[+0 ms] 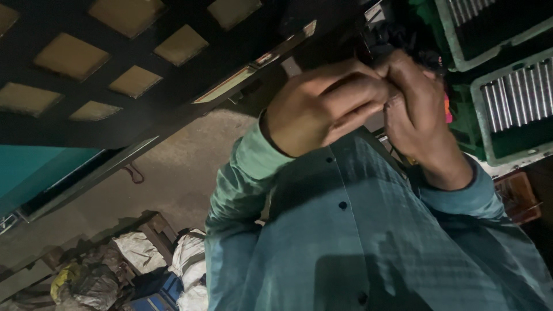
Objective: The person manually rubs a small metal rod with a cloth to clean or polish its surface. They then place the rod into a green bin and briefly interact with a lathe machine before retrieving another rod to repeat the process.
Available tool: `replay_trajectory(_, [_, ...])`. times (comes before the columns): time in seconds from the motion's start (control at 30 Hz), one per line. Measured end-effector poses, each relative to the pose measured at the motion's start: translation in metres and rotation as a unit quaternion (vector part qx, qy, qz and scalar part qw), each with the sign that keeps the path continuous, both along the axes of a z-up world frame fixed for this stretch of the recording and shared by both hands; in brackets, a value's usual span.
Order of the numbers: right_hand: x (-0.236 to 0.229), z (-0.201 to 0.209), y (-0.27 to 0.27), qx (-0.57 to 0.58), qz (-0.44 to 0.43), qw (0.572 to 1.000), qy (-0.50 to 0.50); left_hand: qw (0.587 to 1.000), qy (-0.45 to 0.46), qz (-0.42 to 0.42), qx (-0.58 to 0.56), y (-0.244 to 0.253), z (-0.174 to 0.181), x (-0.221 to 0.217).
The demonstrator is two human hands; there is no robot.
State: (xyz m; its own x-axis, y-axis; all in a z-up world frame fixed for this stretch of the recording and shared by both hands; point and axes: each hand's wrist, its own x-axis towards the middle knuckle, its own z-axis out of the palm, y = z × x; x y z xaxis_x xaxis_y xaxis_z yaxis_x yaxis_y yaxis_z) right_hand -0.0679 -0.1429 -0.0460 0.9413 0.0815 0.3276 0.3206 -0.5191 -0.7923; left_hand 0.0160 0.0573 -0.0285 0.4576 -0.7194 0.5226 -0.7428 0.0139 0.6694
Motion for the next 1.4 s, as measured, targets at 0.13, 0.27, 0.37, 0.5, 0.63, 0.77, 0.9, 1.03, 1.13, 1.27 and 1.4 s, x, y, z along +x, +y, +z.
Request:
replay_trajectory(0.13, [-0.001, 0.002, -0.001, -0.003, 0.002, 1.0, 0.011, 1.0, -0.012, 0.001, 0.014, 0.001, -0.001, -0.002])
replay_trajectory(0.27, [0.001, 0.002, -0.004, -0.052, -0.006, 0.998, 0.028, 0.998, -0.037, 0.002, 0.041, 0.002, 0.0, -0.003])
replay_trajectory(0.37, [0.002, 0.0, -0.005, -0.071, -0.018, 0.997, 0.03, 0.998, -0.042, 0.008, 0.047, 0.0, 0.001, -0.004])
replay_trajectory(0.5, [0.001, -0.001, -0.007, -0.12, -0.026, 0.992, -0.012, 0.998, -0.047, 0.025, 0.04, -0.001, 0.004, -0.005])
replay_trajectory(0.63, [0.001, 0.005, -0.005, -0.167, -0.035, 0.985, -0.009, 0.999, -0.029, 0.009, 0.044, -0.001, 0.005, -0.003])
replay_trajectory(0.77, [0.001, 0.013, 0.0, -0.148, -0.028, 0.988, -0.024, 0.998, -0.039, 0.0, 0.042, -0.005, 0.004, -0.002])
replay_trajectory(0.9, [0.003, 0.012, 0.002, -0.164, -0.049, 0.985, 0.001, 0.998, -0.045, 0.002, 0.04, -0.006, 0.005, 0.0])
replay_trajectory(1.03, [-0.001, 0.005, -0.001, -0.142, -0.048, 0.989, -0.006, 0.999, -0.028, -0.005, 0.039, -0.006, 0.007, 0.0])
replay_trajectory(1.13, [-0.001, 0.003, -0.001, -0.142, -0.058, 0.988, 0.0, 1.0, -0.019, -0.003, 0.024, -0.007, 0.01, -0.001])
replay_trajectory(1.27, [-0.001, 0.006, -0.001, -0.099, -0.058, 0.993, 0.03, 1.0, -0.011, -0.012, 0.006, -0.011, 0.011, 0.001])
replay_trajectory(1.4, [-0.004, 0.01, -0.003, -0.06, -0.053, 0.996, 0.043, 1.0, -0.002, -0.028, -0.006, -0.014, 0.01, 0.001])
